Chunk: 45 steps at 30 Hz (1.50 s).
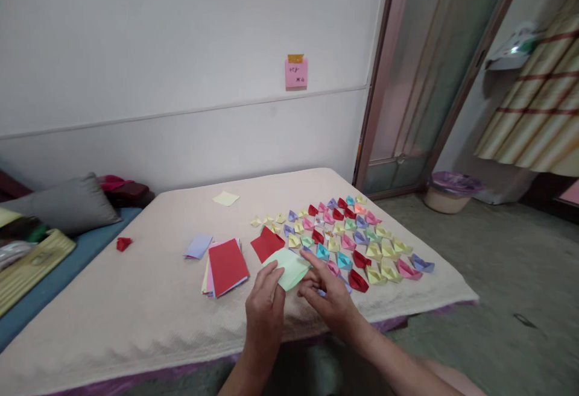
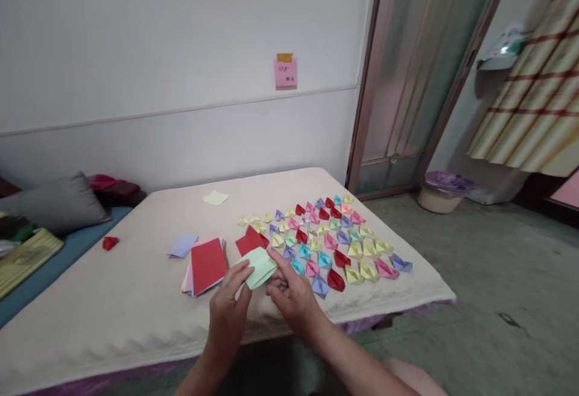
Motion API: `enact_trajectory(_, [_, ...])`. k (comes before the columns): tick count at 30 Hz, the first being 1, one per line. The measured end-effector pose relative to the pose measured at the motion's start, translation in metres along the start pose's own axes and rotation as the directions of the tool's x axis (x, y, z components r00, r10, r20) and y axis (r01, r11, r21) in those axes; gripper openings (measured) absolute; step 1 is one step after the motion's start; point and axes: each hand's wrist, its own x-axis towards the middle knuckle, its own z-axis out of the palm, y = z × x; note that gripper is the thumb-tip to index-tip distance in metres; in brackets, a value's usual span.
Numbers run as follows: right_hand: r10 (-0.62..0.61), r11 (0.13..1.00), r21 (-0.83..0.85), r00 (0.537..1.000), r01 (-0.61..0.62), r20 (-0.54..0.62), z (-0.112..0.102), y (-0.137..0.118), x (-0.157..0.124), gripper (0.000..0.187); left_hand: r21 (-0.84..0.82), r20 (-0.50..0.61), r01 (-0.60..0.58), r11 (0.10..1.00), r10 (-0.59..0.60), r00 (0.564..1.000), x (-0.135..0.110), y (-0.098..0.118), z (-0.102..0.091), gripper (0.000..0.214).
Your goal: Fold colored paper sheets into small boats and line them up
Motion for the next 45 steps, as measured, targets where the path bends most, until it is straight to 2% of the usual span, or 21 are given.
enact_trajectory(5, [-0.006, 1.0, 0.004, 1.0, 0.006, -0.023, -0.004, -0.001, 0.005, 0.026, -0.019, 0.055, -0.042, 0.999, 0.043, 0.998, -0.008, 0.002, 0.002, 0.033])
enact_trajectory(8, [-0.012, 1.0, 0.011, 0.999, 0.012, -0.033, -0.005, -0.004, 0.006, 0.023, -0.052, 0.075, -0.059, 0.997, 0.063, 0.995, -0.01, 0.005, 0.002, 0.031])
enact_trajectory(10, [-0.009, 0.999, 0.037, 0.999, 0.011, -0.045, -0.005, -0.005, 0.007, 0.023, -0.113, 0.045, -0.038, 0.993, 0.044, 0.998, -0.009, 0.006, 0.003, 0.032])
enact_trajectory(13, [0.005, 0.997, 0.074, 0.997, 0.001, -0.083, -0.007, -0.003, 0.008, 0.021, -0.381, 0.0, 0.115, 0.917, -0.124, 0.992, -0.004, 0.008, 0.003, 0.034])
enact_trajectory(16, [0.026, 0.994, 0.109, 0.994, -0.014, -0.109, -0.008, -0.001, 0.009, 0.017, -0.622, 0.104, 0.301, 0.723, -0.305, 0.947, 0.003, 0.011, 0.001, 0.028])
enact_trajectory(18, [0.04, 0.993, 0.119, 0.993, -0.027, -0.109, -0.008, -0.001, 0.009, 0.016, -0.661, 0.231, 0.415, 0.625, -0.357, 0.905, 0.005, 0.015, -0.001, 0.023])
enact_trajectory(20, [0.052, 0.992, 0.122, 0.994, -0.04, -0.092, -0.008, 0.0, 0.009, 0.015, -0.647, 0.336, 0.508, 0.568, -0.386, 0.859, 0.005, 0.019, -0.002, 0.02])
enact_trajectory(22, [0.055, 0.991, 0.126, 0.997, -0.048, -0.055, -0.008, -0.001, 0.009, 0.013, -0.626, 0.365, 0.551, 0.551, -0.418, 0.832, 0.004, 0.02, -0.002, 0.021])
enact_trajectory(26, [0.048, 0.99, 0.136, 0.999, -0.049, 0.005, -0.007, 0.0, 0.007, 0.017, -0.604, 0.318, 0.544, 0.582, -0.45, 0.834, 0.003, 0.017, 0.0, 0.026])
enact_trajectory(31, [0.024, 0.995, 0.099, 0.998, -0.03, 0.058, -0.007, 0.004, 0.007, 0.015, -0.536, 0.301, 0.512, 0.671, -0.415, 0.859, 0.002, 0.005, -0.002, 0.032])
enact_trajectory(34, [0.046, 0.994, 0.094, 0.999, -0.047, 0.016, -0.008, 0.005, 0.008, 0.011, -0.46, 0.276, 0.466, 0.756, -0.377, 0.884, 0.001, -0.002, -0.003, 0.033])
enact_trajectory(38, [0.111, 0.989, 0.106, 0.993, -0.106, -0.038, -0.009, 0.002, 0.01, 0.01, -0.278, 0.191, 0.328, 0.903, -0.283, 0.94, 0.002, -0.004, -0.002, 0.029])
enact_trajectory(45, [0.209, 0.971, 0.158, 0.96, -0.181, -0.185, -0.004, -0.002, 0.011, 0.015, -0.096, 0.108, 0.26, 0.961, -0.249, 0.962, 0.0, 0.008, 0.004, 0.024])
